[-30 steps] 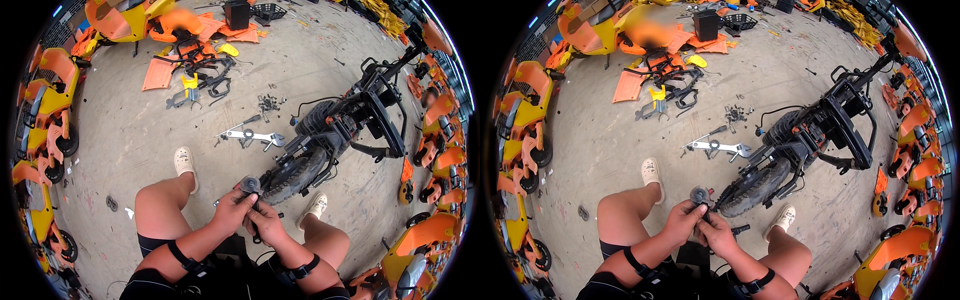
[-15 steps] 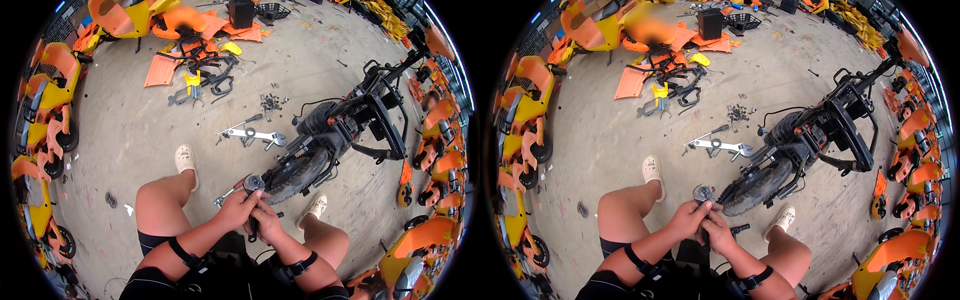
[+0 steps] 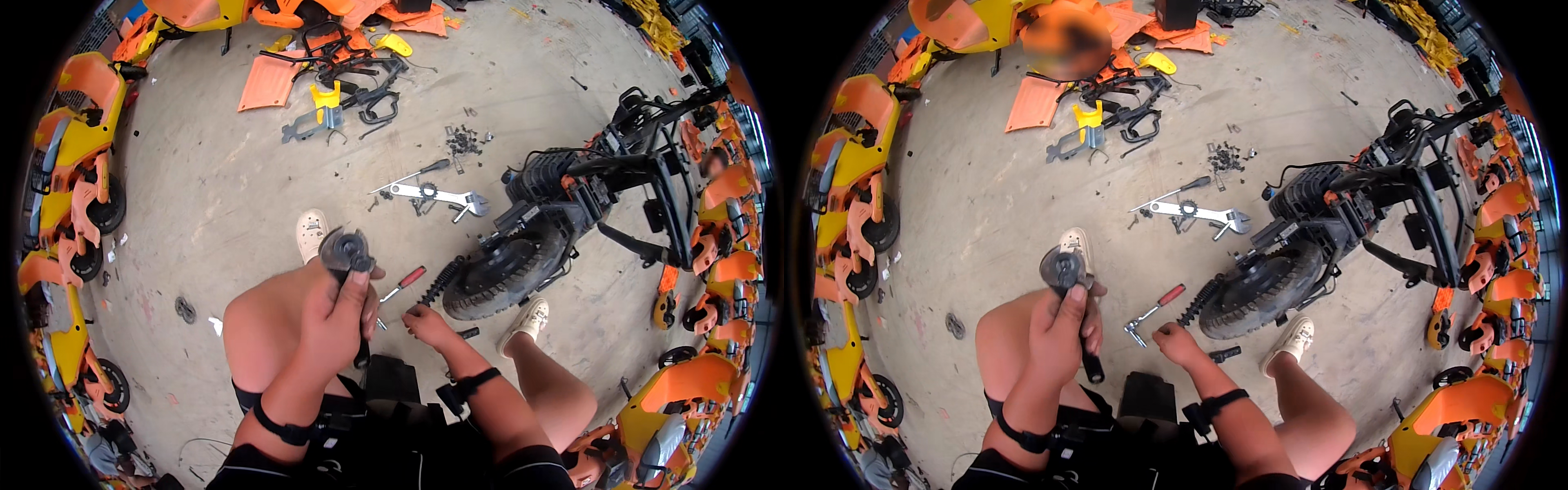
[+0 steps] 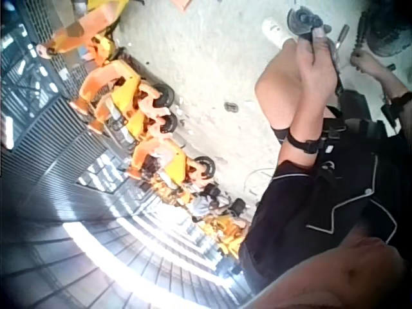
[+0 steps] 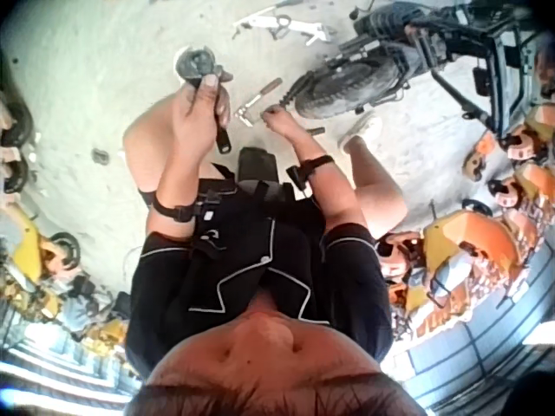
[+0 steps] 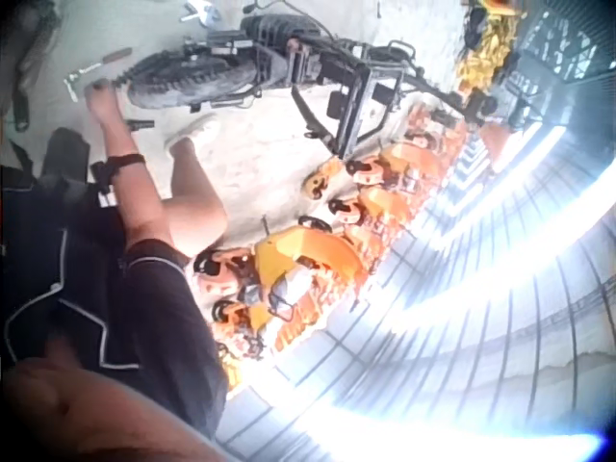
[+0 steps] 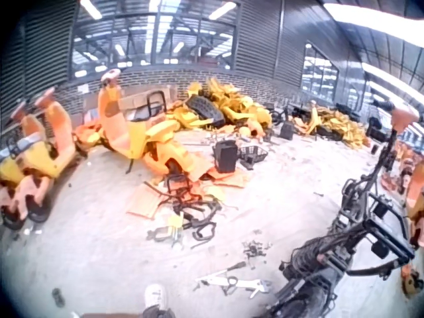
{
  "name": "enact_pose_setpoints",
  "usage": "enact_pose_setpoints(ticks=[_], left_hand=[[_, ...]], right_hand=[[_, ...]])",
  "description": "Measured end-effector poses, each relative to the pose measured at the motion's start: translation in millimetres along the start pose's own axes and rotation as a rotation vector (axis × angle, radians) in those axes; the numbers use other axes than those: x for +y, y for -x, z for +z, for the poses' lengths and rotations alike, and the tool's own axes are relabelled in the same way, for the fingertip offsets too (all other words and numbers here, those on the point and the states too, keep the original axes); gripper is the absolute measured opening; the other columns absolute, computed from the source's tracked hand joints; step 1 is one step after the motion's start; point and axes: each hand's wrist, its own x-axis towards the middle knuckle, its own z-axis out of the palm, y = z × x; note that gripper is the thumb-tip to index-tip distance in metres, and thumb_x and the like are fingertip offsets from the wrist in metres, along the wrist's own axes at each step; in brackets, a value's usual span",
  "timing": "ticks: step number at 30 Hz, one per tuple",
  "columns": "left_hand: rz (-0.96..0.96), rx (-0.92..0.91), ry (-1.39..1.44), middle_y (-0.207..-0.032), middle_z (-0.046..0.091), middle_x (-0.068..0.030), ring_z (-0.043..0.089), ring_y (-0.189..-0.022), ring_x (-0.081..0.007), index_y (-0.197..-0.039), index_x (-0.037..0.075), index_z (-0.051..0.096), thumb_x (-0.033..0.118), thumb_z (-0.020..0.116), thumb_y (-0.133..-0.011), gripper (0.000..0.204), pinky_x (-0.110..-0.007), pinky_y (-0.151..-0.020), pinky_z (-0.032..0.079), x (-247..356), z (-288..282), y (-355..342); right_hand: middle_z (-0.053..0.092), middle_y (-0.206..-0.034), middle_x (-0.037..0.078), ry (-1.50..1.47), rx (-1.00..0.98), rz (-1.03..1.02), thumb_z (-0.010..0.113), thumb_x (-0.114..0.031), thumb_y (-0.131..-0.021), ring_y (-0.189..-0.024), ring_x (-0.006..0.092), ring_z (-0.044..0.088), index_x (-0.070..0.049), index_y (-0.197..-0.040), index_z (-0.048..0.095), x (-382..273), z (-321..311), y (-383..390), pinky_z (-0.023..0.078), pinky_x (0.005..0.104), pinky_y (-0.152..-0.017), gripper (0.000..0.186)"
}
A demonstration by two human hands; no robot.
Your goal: The person assembles components of a motorcycle frame by hand, handling a shock absorber, bolts, and a metallic bracket. They then use a socket wrench to tighten bolts on the rear wheel assembly of the motorcycle.
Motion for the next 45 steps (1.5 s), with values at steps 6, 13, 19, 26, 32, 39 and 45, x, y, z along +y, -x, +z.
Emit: enact_pose_setpoints(ticks=[6,13,19,26,32,39,45], left_hand=[[-0.138,0.226,-0.468,-0.07,0.061,-0.0068,0.059,-0.059,-0.0147,-0.102,-0.004,0.062,0.018,0.058,-0.102,0.022,-0.028,-0.055,0.045,-29.6,-33.9,-1.8],[0.048,0.126,-1.122,-0.082,0.068,-0.0211,0.068,-0.074,-0.0386,-0.11,-0.007,0.06,0.015,0.066,-0.094,0.027,-0.043,-0.066,0.054,-40.7,-43.7,-17.6],[0.296,0.009,-1.387,-0.084,0.066,-0.0149,0.066,-0.071,-0.0313,-0.117,-0.005,0.059,0.009,0.071,-0.07,0.05,-0.039,-0.065,0.054,-53.8,-50.0,-27.8],[0.68,-0.037,-1.421,-0.073,0.056,-0.0067,0.056,-0.061,-0.0242,-0.116,-0.004,0.062,0.008,0.067,-0.06,0.057,-0.036,-0.054,0.045,-41.0,-45.8,-16.6],[1.089,-0.133,-1.416,-0.065,0.049,-0.001,0.051,-0.055,-0.0171,-0.109,-0.002,0.065,0.007,0.065,-0.068,0.042,-0.032,-0.05,0.04,12.5,-3.6,3.5],[1.726,-0.21,-1.644,-0.066,0.044,0.0031,0.046,-0.056,-0.0116,-0.103,0.003,0.066,0.011,0.063,-0.073,0.032,-0.026,-0.048,0.034,156.5,37.5,46.9],[1.493,-0.089,-1.4,-0.078,0.062,-0.0079,0.061,-0.068,-0.0256,-0.113,-0.001,0.061,0.006,0.065,-0.07,0.043,-0.036,-0.059,0.048,177.6,56.5,73.9]], right_hand=[[0.062,-0.122,0.021,0.615,0.302,-0.026,0.059,-0.022,-0.083,-0.117,0.0404,0.057,-0.002,-0.12,0.06,57.8,44.6,-112.9,0.047,0.0462,-0.098,0.042],[0.055,-0.131,0.013,1.558,0.431,-0.273,0.048,-0.024,-0.094,-0.129,0.0316,0.045,-0.008,-0.128,0.058,62.8,41.5,-196.9,0.029,0.0524,-0.111,0.038],[0.061,-0.126,0.01,1.739,0.143,-0.278,0.045,-0.024,-0.097,-0.123,0.0281,0.049,-0.009,-0.122,0.065,92.2,41.9,-256.2,0.028,0.0507,-0.109,0.035],[0.073,-0.096,0.006,1.452,-0.257,-0.206,0.059,-0.019,-0.089,-0.089,0.0258,0.072,-0.012,-0.1,0.076,40.3,70.2,-176.1,0.057,0.0421,-0.073,0.021],[0.073,-0.092,0.008,1.171,0.196,-0.298,0.06,-0.016,-0.084,-0.093,0.0295,0.07,-0.012,-0.093,0.073,-53.1,3.7,-31.0,0.055,0.0483,-0.075,0.017],[0.069,-0.089,0.012,-0.019,0.672,-0.711,0.062,-0.005,-0.079,-0.081,0.0262,0.067,0.0,-0.089,0.06,-110.5,-93.8,148.7,0.053,0.0366,-0.073,0.011],[0.063,-0.101,0.015,-0.721,0.573,-1.213,0.058,-0.017,-0.099,-0.059,0.0114,0.052,-0.004,-0.12,0.039,-163.1,-114.0,314.9,0.048,0.0259,-0.05,0.031]])
